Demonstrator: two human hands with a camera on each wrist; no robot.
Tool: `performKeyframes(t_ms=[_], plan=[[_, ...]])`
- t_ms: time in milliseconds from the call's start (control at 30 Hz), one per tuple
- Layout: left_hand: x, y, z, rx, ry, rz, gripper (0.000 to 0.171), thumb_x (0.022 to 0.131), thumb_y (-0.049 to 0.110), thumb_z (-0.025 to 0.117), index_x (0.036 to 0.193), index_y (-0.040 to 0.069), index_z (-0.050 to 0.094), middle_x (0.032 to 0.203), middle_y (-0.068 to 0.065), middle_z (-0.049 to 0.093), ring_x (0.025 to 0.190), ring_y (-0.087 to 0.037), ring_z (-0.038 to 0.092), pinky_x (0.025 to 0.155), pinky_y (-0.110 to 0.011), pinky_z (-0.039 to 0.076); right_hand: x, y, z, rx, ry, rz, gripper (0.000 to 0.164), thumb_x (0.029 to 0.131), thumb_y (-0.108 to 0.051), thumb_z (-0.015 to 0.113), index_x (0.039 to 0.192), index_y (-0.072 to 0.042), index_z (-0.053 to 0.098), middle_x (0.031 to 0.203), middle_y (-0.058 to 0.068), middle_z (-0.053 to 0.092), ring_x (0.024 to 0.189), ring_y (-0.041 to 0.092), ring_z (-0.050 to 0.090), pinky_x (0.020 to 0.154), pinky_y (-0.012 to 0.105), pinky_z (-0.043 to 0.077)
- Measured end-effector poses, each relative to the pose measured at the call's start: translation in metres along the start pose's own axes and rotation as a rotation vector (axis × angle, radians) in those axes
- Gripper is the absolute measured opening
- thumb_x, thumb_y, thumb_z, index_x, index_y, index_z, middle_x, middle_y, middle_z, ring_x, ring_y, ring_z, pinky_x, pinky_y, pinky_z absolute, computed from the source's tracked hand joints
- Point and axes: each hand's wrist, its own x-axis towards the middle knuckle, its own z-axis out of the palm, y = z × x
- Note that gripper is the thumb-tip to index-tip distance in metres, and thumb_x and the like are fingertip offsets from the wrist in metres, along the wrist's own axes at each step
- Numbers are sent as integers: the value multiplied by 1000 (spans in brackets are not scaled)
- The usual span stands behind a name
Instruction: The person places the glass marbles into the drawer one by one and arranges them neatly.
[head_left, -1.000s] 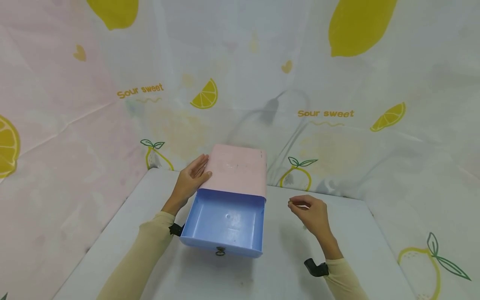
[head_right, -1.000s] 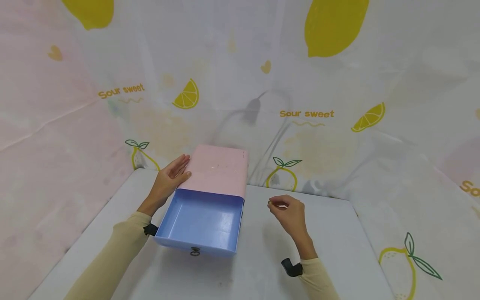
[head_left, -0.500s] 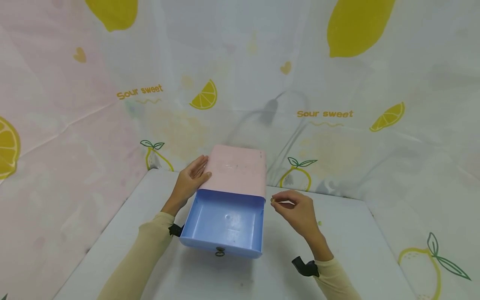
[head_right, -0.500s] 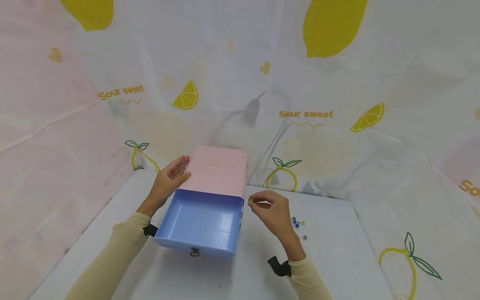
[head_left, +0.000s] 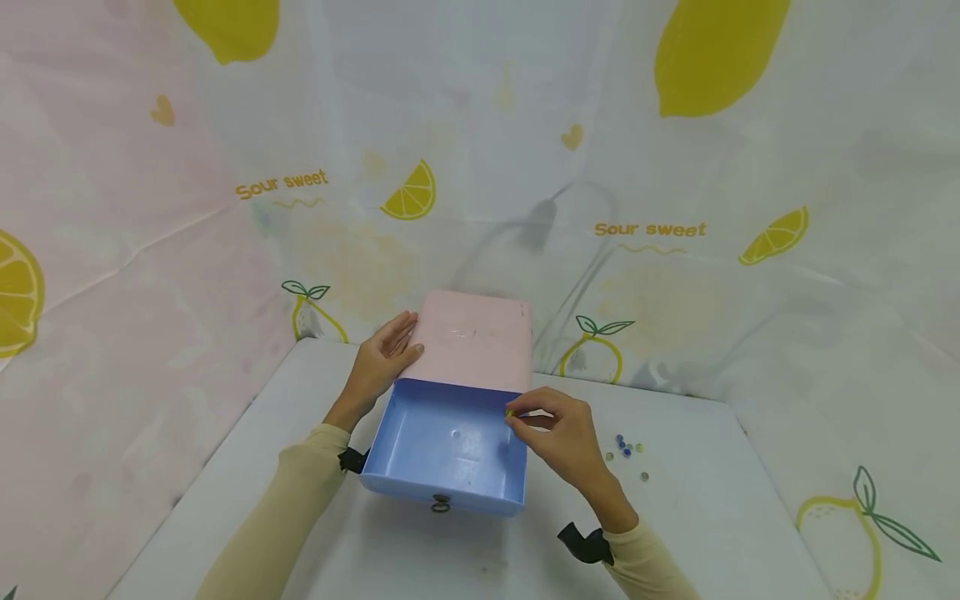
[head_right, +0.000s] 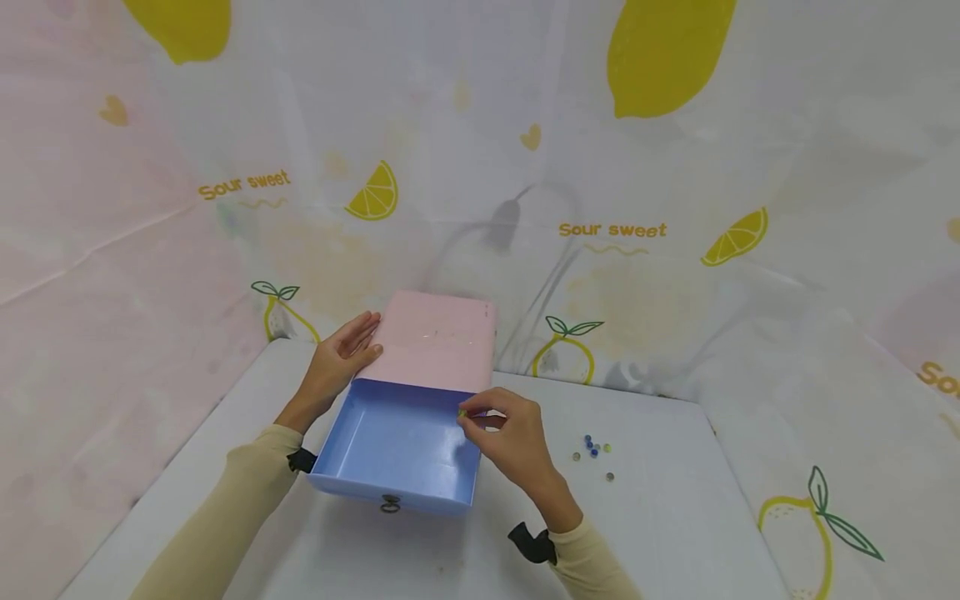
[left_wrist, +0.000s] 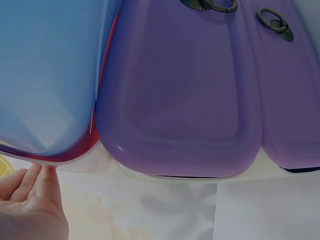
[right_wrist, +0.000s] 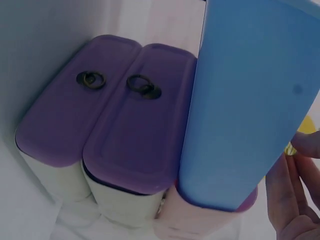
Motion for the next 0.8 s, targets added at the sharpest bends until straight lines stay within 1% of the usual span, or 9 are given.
performKeyframes(t_ms=[167, 300, 400, 467, 567, 667, 733, 800], plan=[[-1, -1, 0, -14, 0, -5, 70, 93, 3, 64, 149, -8, 25, 153, -21, 33, 141, -33, 31, 113, -37, 30, -2, 0, 9, 86, -92, 14, 14, 78, 15, 72, 89, 8, 69, 89, 20, 68, 82, 29, 69, 73, 36, 61], [0, -3, -1, -37, -1, -12, 70, 93, 3, 64, 150, -7, 25, 153, -20, 33, 141, -32, 31, 113, -36, 30, -3, -3, 16, 109, -159, 25, 14, 78, 15, 72, 90, 8, 70, 89, 19, 68, 82, 27, 70, 72, 35, 62], [2, -3, -1, -45, -1, -5, 70, 92, 1, 64, 150, -8, 25, 153, -21, 33, 141, -33, 30, 113, -37, 29, -4, -3, 21, 119, -213, 20, 14, 79, 14, 72, 91, 7, 70, 90, 19, 68, 82, 27, 70, 72, 35, 62], [2, -3, -1, -45, -2, 0, 70, 92, 0, 64, 149, -9, 24, 153, -21, 33, 141, -34, 30, 114, -37, 28, -4, -2, 25, 130, -250, -4, 14, 79, 14, 72, 90, 7, 70, 90, 19, 68, 82, 28, 70, 71, 35, 62], [2, -1, -1, -51, -3, 3, 70, 92, 0, 64, 149, -10, 24, 153, -22, 33, 142, -34, 30, 114, -37, 28, -5, 5, 29, 135, -304, -76, 16, 78, 15, 71, 91, 6, 70, 90, 19, 68, 82, 28, 70, 69, 35, 62], [0, 0, -1, -47, -4, -7, 69, 93, 1, 63, 149, -8, 24, 153, -21, 33, 142, -33, 30, 113, -35, 29, -6, 15, 34, 113, -364, -143, 18, 79, 13, 72, 93, 3, 70, 91, 15, 69, 82, 24, 71, 69, 31, 62], [-1, 1, 0, -49, -5, -11, 69, 93, 1, 63, 149, -8, 24, 153, -21, 32, 142, -32, 30, 113, -35, 29, -6, 20, 36, 94, -408, -149, 18, 80, 10, 73, 94, 0, 71, 92, 10, 70, 84, 20, 70, 69, 28, 61], [-2, 0, 0, -60, -6, -8, 69, 93, 1, 63, 149, -9, 24, 153, -21, 32, 142, -33, 29, 114, -36, 28, -5, 23, 39, 53, -457, -142, 17, 81, 6, 74, 95, -4, 72, 93, 4, 70, 85, 13, 69, 70, 24, 60]])
